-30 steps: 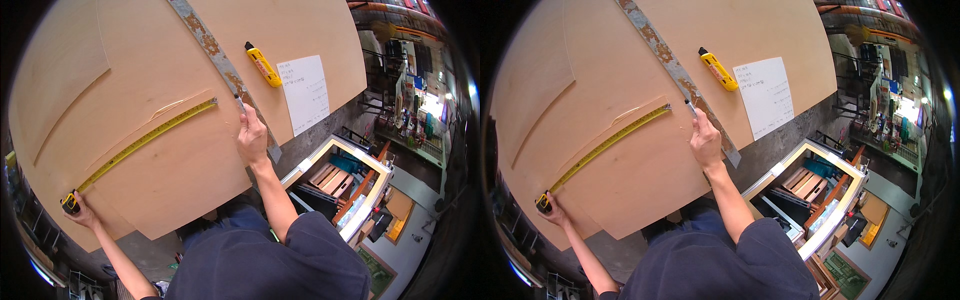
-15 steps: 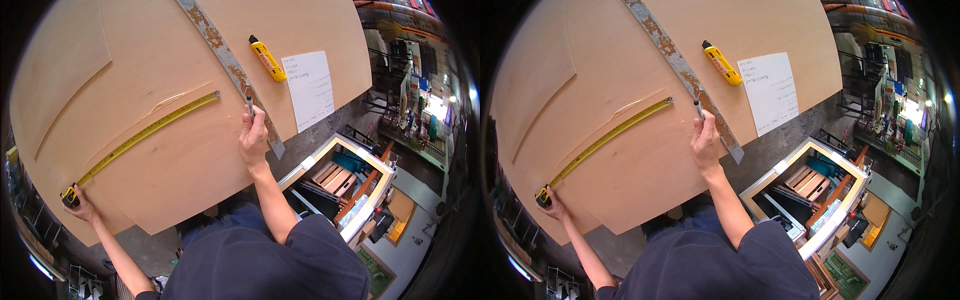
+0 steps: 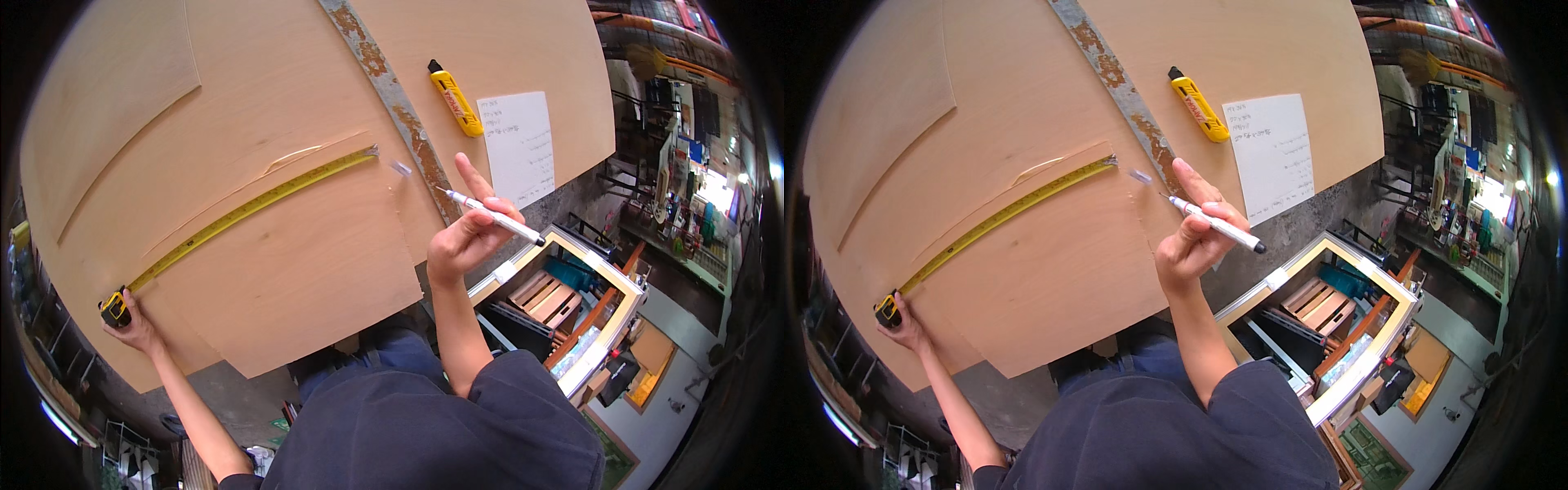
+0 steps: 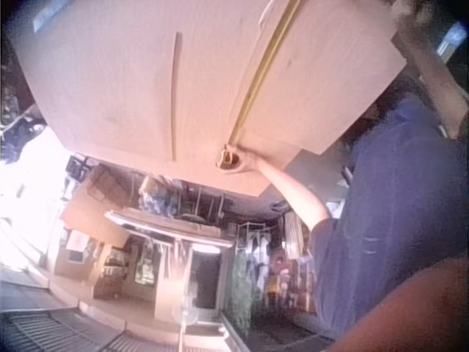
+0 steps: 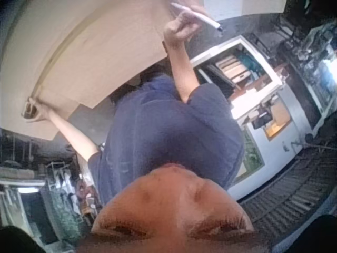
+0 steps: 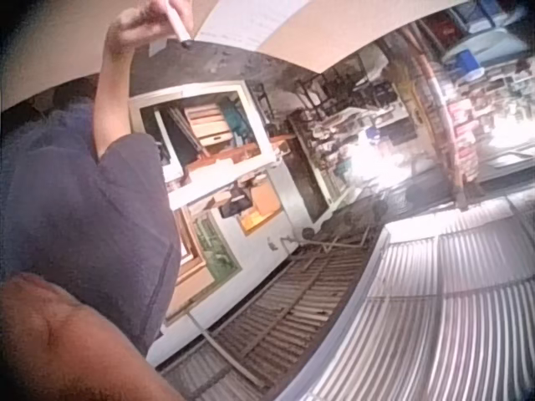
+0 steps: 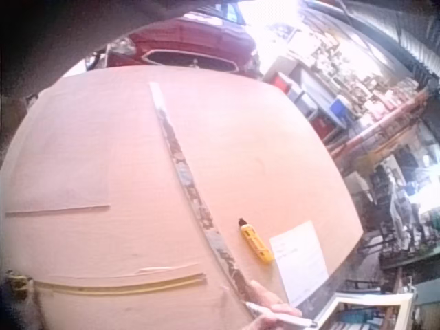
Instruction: The person measures and marks a large sheet of MDF on a workbench using a tape measure and marker. They then use a utility knife and a straight edge to cut the marked sections of the board.
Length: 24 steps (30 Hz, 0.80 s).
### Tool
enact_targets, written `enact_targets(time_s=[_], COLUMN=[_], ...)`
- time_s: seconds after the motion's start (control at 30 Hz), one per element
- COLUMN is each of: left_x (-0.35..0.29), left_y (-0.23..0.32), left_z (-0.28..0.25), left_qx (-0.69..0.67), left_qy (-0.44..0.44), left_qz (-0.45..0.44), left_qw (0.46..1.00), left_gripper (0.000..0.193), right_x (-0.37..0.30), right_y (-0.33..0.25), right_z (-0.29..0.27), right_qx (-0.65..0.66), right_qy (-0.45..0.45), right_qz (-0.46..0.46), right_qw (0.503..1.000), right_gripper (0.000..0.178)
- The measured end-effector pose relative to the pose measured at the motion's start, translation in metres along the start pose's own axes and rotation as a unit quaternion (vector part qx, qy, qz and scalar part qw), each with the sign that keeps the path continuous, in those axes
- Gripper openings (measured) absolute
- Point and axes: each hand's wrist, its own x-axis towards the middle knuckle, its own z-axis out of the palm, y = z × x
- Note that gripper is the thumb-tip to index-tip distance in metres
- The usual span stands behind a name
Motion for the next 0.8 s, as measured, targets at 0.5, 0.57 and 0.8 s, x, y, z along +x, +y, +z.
enact_targets(time_s=[0.5, 0.57, 0.8], left_x=[0.0, -0.001, 0.002], left_y=[0.024, 0.026, 0.038], left_z=[0.008, 0.008, 0.003], left_qx=[-0.037, -0.014, 0.059], left_qy=[0.018, 0.038, 0.039], left_qz=[-0.038, -0.033, 0.017], left_qw=[0.998, 0.999, 0.997], left_gripper=[0.065, 0.068, 0.073], right_x=[-0.108, -0.113, -0.136], right_y=[-0.078, -0.089, -0.118], right_z=[0.105, 0.132, 0.195], right_qx=[0.272, 0.3, 0.301], right_qy=[-0.237, -0.246, -0.282], right_qz=[0.273, 0.234, 0.18], right_qw=[0.892, 0.891, 0.893], right_gripper=[0.017, 0.016, 0.014])
